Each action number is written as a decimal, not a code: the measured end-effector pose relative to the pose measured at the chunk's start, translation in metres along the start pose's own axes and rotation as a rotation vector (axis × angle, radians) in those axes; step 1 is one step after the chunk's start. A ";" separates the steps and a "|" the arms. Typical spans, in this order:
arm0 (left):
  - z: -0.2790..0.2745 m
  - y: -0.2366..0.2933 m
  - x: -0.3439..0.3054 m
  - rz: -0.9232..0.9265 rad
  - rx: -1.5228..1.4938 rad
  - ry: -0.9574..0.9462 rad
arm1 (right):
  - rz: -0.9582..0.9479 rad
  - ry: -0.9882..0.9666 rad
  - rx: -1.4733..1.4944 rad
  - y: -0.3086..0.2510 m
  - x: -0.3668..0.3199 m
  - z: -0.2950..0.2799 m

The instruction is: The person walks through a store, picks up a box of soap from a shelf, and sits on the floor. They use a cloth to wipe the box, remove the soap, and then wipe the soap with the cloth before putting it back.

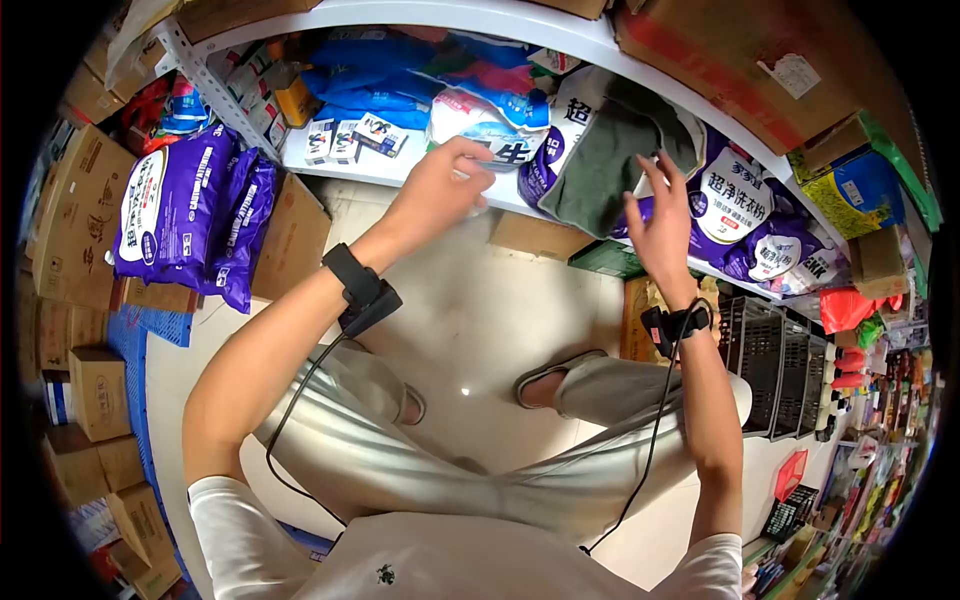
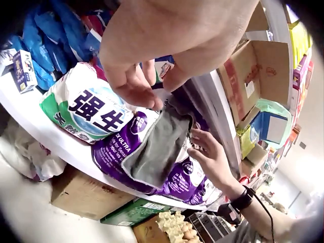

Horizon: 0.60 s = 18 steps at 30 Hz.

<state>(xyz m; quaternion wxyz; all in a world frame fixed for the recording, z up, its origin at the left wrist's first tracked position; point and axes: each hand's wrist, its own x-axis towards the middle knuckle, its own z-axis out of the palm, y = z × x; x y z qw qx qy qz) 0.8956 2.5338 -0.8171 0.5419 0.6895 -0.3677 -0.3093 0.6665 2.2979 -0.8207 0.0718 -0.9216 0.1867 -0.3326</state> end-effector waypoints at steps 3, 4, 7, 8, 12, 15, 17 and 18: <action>-0.006 -0.013 -0.011 -0.014 0.051 -0.052 | -0.171 -0.092 -0.146 -0.008 -0.003 0.017; -0.009 -0.016 -0.014 -0.032 0.075 -0.066 | -0.241 -0.112 -0.193 -0.011 -0.001 0.021; -0.012 -0.023 -0.020 -0.051 0.120 -0.077 | -0.337 -0.138 -0.365 -0.010 0.014 0.027; -0.013 -0.022 -0.023 -0.051 0.117 -0.077 | -0.339 -0.126 -0.404 -0.002 0.024 0.025; -0.025 -0.025 -0.030 -0.055 0.134 -0.056 | -0.397 -0.085 -0.503 0.020 0.042 0.028; -0.032 -0.027 -0.036 -0.071 0.186 -0.040 | -0.384 0.036 -0.582 0.023 0.053 0.028; -0.036 -0.030 -0.038 -0.065 0.196 -0.045 | -0.126 -0.029 -0.570 0.035 0.058 0.029; -0.040 -0.033 -0.039 -0.058 0.190 -0.052 | -0.208 0.110 -0.604 0.043 0.066 0.026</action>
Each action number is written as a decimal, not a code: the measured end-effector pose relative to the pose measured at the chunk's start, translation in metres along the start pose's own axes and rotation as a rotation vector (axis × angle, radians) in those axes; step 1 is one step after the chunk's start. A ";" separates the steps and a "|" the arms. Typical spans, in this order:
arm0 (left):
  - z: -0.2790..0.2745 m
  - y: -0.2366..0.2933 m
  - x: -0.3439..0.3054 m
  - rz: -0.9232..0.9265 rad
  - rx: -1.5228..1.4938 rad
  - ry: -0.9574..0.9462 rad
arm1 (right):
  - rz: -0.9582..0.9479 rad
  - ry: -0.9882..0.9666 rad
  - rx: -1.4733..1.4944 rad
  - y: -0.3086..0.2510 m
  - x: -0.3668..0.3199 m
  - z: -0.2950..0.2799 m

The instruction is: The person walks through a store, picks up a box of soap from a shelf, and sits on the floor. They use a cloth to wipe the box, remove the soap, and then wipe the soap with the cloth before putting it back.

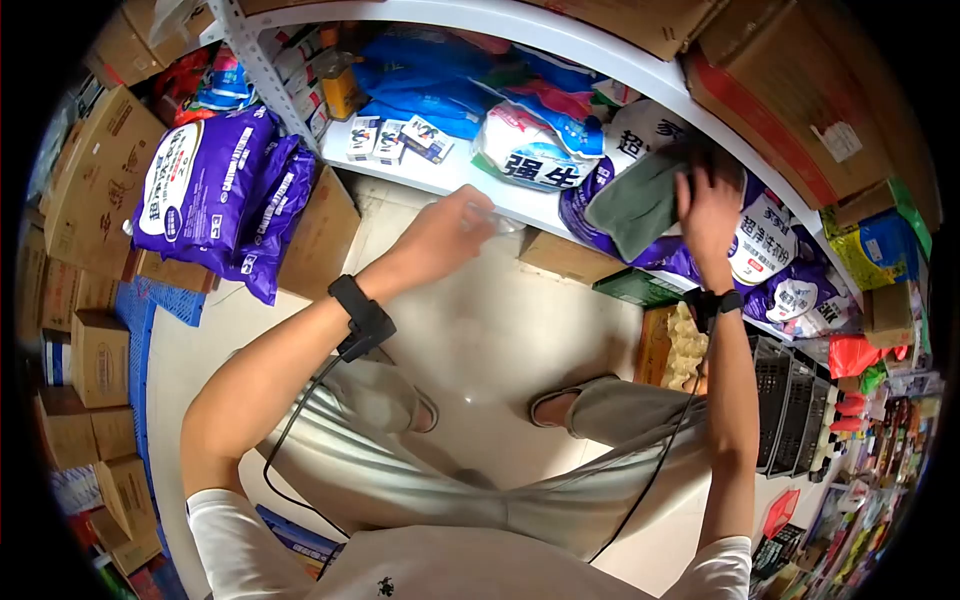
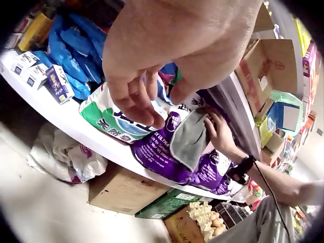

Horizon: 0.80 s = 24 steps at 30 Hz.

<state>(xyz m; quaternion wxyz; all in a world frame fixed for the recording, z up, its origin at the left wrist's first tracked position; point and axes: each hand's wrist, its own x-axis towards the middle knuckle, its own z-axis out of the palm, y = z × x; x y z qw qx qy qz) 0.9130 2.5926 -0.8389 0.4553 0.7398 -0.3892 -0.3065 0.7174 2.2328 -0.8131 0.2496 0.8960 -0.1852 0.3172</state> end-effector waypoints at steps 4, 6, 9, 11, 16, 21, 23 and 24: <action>-0.007 -0.018 -0.003 0.064 -0.016 0.005 | 0.103 -0.024 -0.020 0.013 0.013 0.007; -0.012 -0.014 -0.007 0.012 -0.002 -0.001 | 0.078 -0.001 -0.039 0.007 0.016 0.014; -0.011 -0.021 -0.007 0.028 0.037 -0.009 | -0.053 0.068 0.009 -0.020 0.018 0.022; -0.008 -0.032 -0.007 0.035 0.064 -0.008 | -0.114 -0.004 0.103 -0.052 0.017 0.021; 0.003 -0.040 -0.008 0.061 0.151 -0.038 | -0.253 -0.078 0.276 -0.113 0.005 0.027; 0.004 -0.047 -0.008 -0.008 0.144 -0.133 | -0.237 -0.090 0.272 -0.108 0.009 0.022; -0.002 -0.047 -0.004 -0.021 0.174 -0.164 | -0.211 -0.172 0.251 -0.100 0.012 0.027; -0.010 -0.048 -0.001 -0.018 0.146 -0.190 | -0.264 -0.107 0.276 -0.097 0.019 0.023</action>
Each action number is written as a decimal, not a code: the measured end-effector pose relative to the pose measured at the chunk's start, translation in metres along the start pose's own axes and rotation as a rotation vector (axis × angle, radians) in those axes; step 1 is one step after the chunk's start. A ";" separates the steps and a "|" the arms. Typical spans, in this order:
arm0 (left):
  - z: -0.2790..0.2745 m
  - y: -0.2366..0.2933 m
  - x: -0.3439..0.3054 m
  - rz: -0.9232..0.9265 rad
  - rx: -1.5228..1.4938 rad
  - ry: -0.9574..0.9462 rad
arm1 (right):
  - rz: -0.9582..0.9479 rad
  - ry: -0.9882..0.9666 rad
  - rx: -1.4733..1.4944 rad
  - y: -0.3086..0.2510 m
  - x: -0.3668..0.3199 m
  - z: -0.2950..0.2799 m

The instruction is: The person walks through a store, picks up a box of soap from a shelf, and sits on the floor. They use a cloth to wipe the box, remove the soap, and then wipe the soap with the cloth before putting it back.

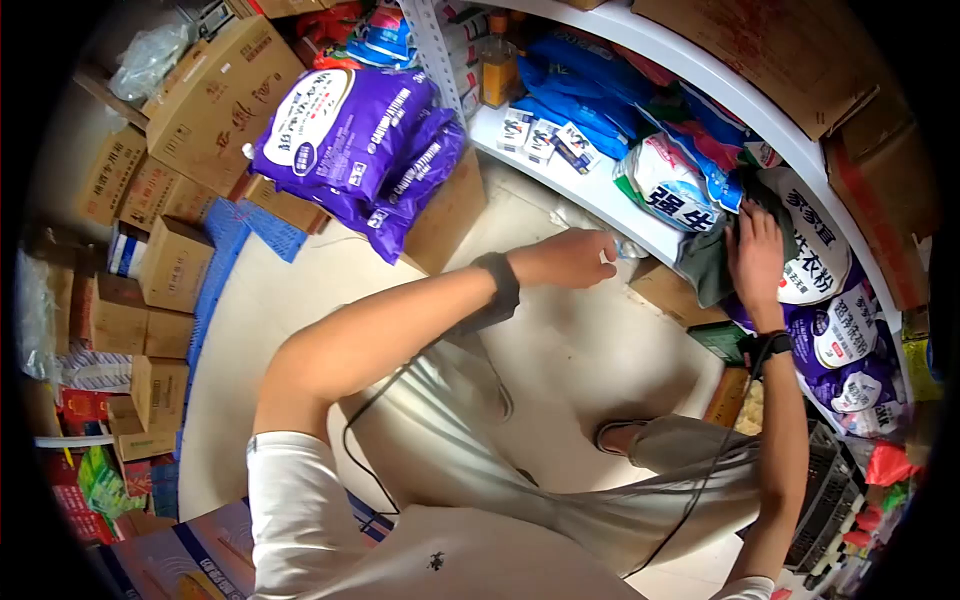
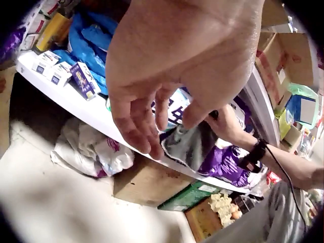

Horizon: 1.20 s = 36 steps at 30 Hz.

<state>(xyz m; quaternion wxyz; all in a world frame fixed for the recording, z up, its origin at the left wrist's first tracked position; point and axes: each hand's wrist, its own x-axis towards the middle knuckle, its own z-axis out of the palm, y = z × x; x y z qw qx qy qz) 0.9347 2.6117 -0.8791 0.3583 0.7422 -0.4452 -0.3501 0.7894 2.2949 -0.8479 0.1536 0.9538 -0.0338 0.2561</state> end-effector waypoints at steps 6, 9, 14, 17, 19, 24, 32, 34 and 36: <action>-0.073 -0.055 0.032 -0.170 0.110 0.224 | 0.130 -0.107 0.206 -0.007 -0.009 -0.046; -0.103 -0.064 0.037 -0.285 0.112 0.366 | 0.203 -0.139 0.389 -0.022 -0.032 -0.069; -0.121 -0.092 0.079 -0.297 0.173 0.494 | 0.218 -0.357 0.581 -0.052 -0.076 -0.104; -0.118 -0.071 0.097 -0.365 0.155 0.452 | 0.199 -0.453 0.686 -0.064 -0.103 -0.112; -0.113 -0.076 0.112 -0.386 0.304 0.493 | 0.236 -0.555 0.738 -0.068 -0.119 -0.118; -0.087 -0.065 0.126 -0.379 0.747 0.445 | 0.197 -0.635 0.736 -0.063 -0.142 -0.123; -0.071 -0.059 0.174 -0.489 1.034 0.401 | 0.155 -0.513 0.719 -0.040 -0.168 -0.120; -0.070 -0.055 0.178 -0.499 1.044 0.353 | 0.132 -0.540 0.721 -0.037 -0.168 -0.122; -0.068 -0.044 0.173 -0.483 1.038 0.318 | 0.095 -0.600 0.732 -0.032 -0.165 -0.126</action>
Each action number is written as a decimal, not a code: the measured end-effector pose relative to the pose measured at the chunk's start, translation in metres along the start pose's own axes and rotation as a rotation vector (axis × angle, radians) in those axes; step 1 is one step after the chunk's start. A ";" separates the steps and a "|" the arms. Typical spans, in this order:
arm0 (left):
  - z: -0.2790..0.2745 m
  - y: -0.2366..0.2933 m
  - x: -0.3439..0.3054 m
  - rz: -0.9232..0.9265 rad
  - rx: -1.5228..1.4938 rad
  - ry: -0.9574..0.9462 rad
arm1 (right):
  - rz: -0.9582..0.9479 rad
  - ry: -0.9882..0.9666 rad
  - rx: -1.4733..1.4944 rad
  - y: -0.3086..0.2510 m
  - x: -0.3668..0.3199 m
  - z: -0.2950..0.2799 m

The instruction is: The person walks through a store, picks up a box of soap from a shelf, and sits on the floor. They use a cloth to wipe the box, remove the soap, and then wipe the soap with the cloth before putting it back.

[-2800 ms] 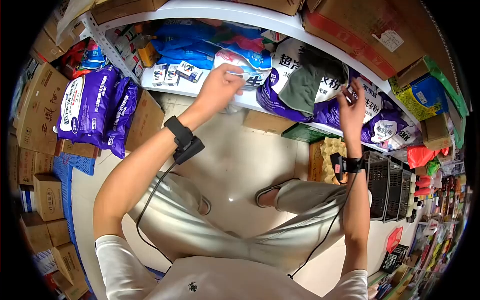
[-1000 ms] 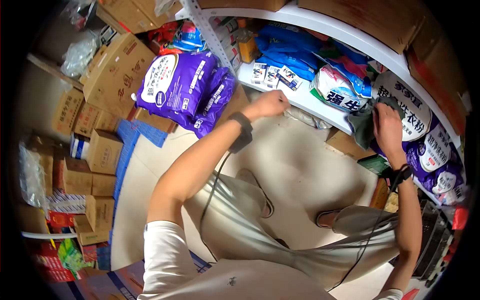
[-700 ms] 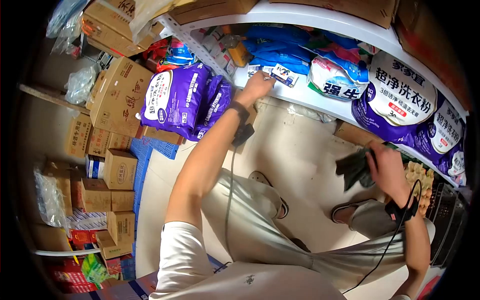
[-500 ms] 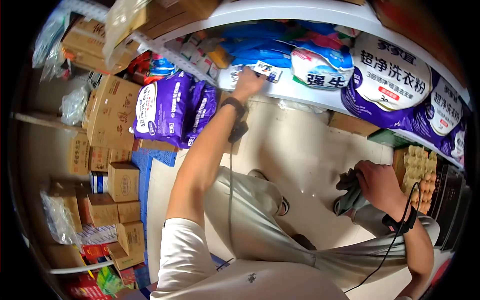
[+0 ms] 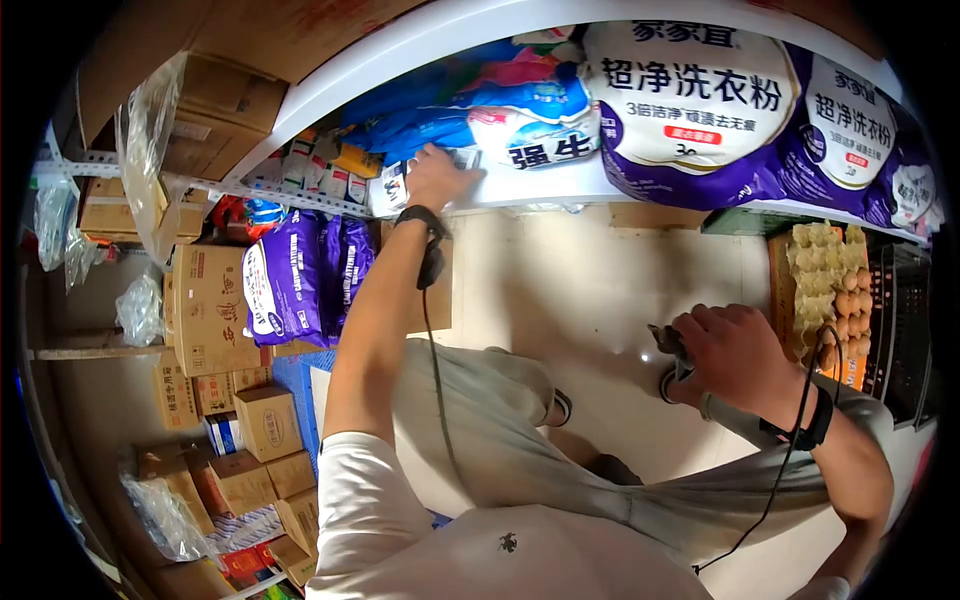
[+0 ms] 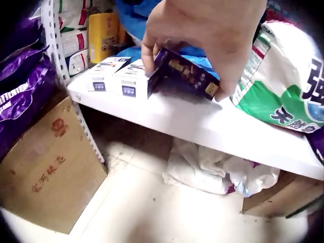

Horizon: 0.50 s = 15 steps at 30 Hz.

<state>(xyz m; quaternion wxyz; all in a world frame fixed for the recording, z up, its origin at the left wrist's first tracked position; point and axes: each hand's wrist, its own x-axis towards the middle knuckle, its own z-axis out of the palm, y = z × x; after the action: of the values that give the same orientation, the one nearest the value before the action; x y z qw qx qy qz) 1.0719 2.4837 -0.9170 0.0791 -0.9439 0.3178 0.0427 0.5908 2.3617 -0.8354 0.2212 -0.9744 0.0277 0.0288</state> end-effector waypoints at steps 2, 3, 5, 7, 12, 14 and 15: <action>-0.002 0.002 -0.010 0.028 0.007 0.005 | -0.036 -0.009 -0.032 0.003 0.004 -0.005; -0.006 0.002 -0.019 0.076 -0.045 -0.021 | -0.053 -0.013 -0.045 0.003 0.007 -0.007; -0.024 0.006 -0.039 0.189 -0.171 -0.272 | -0.081 0.013 -0.030 0.004 0.017 -0.014; -0.055 0.017 -0.078 0.211 -0.310 -0.325 | -0.030 0.029 -0.043 0.002 0.034 -0.022; -0.081 0.017 -0.163 0.309 -1.075 -0.564 | 0.092 0.424 0.004 0.022 0.073 -0.021; -0.081 0.025 -0.206 0.287 -1.349 -0.594 | 0.109 0.448 0.132 0.011 0.081 -0.026; -0.079 0.030 -0.225 0.296 -1.462 -0.608 | 0.116 0.455 0.194 0.005 0.085 -0.028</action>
<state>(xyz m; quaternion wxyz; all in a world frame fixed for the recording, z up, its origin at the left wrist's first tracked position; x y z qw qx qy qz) 0.8775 2.5798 -0.8139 -0.4823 -0.6519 0.2960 0.5048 0.6764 2.3415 -0.8184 0.2995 -0.9269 0.1351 -0.1813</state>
